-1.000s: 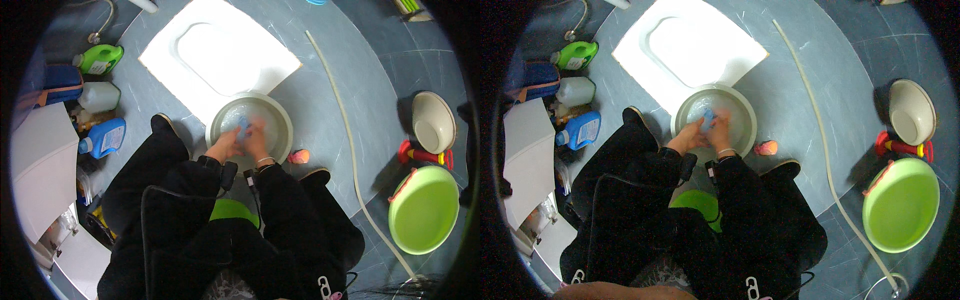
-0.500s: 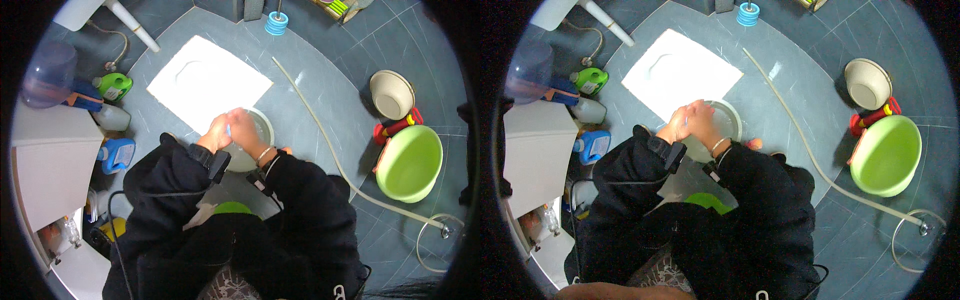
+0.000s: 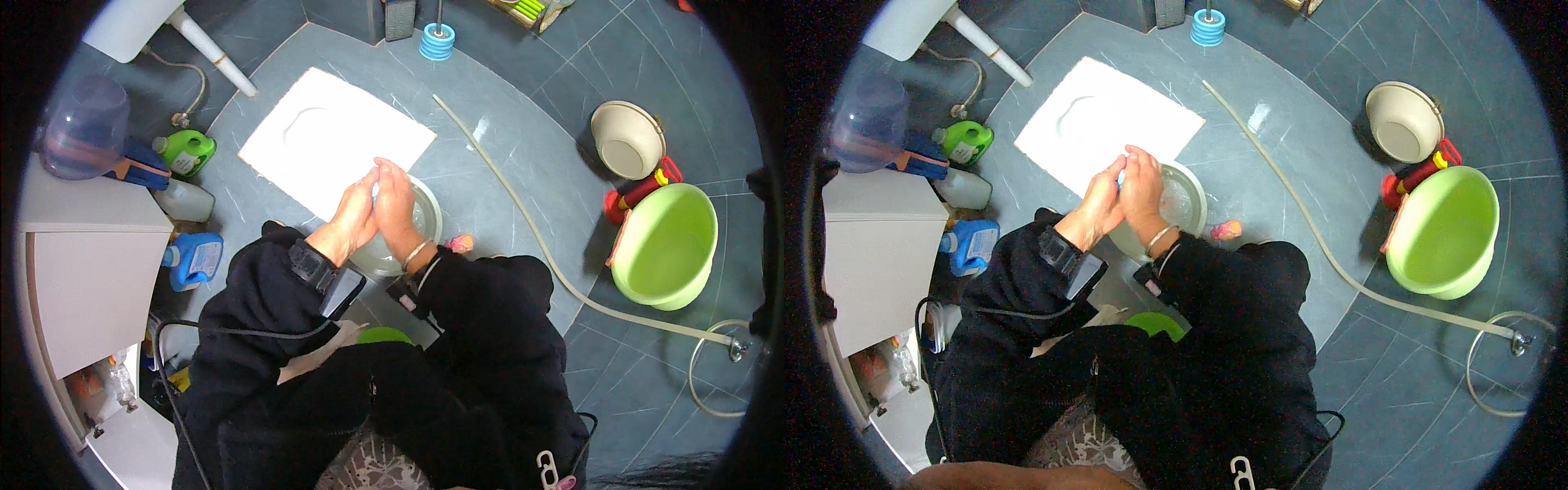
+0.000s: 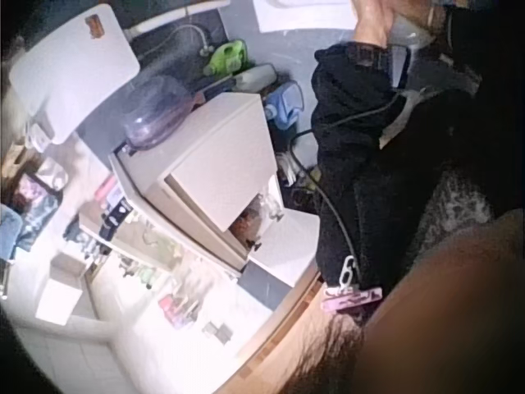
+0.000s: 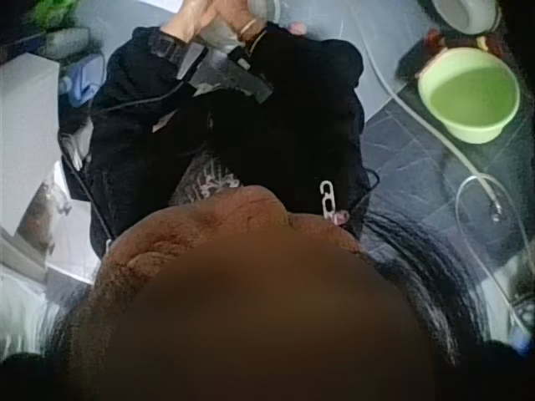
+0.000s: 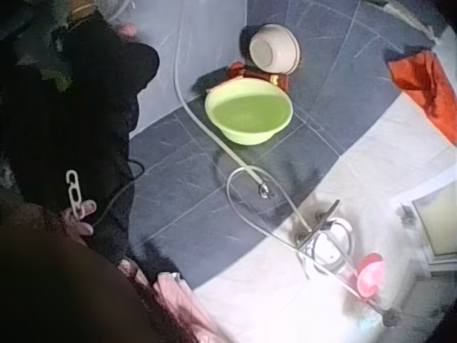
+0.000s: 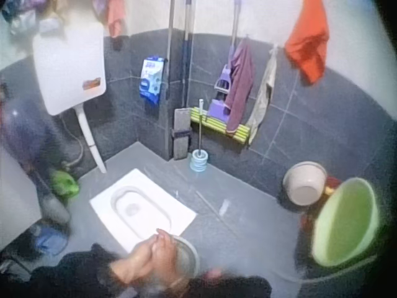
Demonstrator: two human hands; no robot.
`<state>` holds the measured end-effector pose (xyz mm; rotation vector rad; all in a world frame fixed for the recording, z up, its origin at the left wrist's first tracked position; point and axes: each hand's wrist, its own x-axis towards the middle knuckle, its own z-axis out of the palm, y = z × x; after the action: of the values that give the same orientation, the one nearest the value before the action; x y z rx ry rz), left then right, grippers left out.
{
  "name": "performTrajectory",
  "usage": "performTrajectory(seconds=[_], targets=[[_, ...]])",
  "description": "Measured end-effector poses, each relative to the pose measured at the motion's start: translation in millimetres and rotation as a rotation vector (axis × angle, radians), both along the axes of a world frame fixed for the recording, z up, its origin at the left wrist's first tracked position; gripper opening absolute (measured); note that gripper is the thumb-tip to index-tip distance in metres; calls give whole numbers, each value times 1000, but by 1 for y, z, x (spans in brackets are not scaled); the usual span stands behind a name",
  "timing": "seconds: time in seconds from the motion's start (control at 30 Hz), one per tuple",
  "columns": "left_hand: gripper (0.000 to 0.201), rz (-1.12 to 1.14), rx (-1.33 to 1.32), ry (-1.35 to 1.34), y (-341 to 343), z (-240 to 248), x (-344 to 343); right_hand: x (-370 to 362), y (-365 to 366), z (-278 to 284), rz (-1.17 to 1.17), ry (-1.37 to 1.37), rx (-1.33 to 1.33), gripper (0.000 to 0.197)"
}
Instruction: The person sits on a small stool in a bathroom and hand-washes a light blue cloth in a clear basin filled with soapy water. They repeatedly submerge, scrub, wring, and rinse the cloth, occasionally using a hose to add fresh water to the basin.
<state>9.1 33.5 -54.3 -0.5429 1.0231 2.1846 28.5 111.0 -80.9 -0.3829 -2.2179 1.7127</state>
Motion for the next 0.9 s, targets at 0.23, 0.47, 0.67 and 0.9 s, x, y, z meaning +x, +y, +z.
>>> performTrajectory(seconds=[0.23,0.47,0.67,0.9], targets=[[43,69,-31,198,13,-4,-17,-3,-18,3,1,-46,-85,50],[33,2,-127,207,15,-1,1,-16,8,-3,-42,100,231,41],[36,6,-289,291,15,10,-13,-11,9,20,86,156,-8,32],[35,-78,-364,372,16,22,-14,-6,32,34,146,12,-102,31]])
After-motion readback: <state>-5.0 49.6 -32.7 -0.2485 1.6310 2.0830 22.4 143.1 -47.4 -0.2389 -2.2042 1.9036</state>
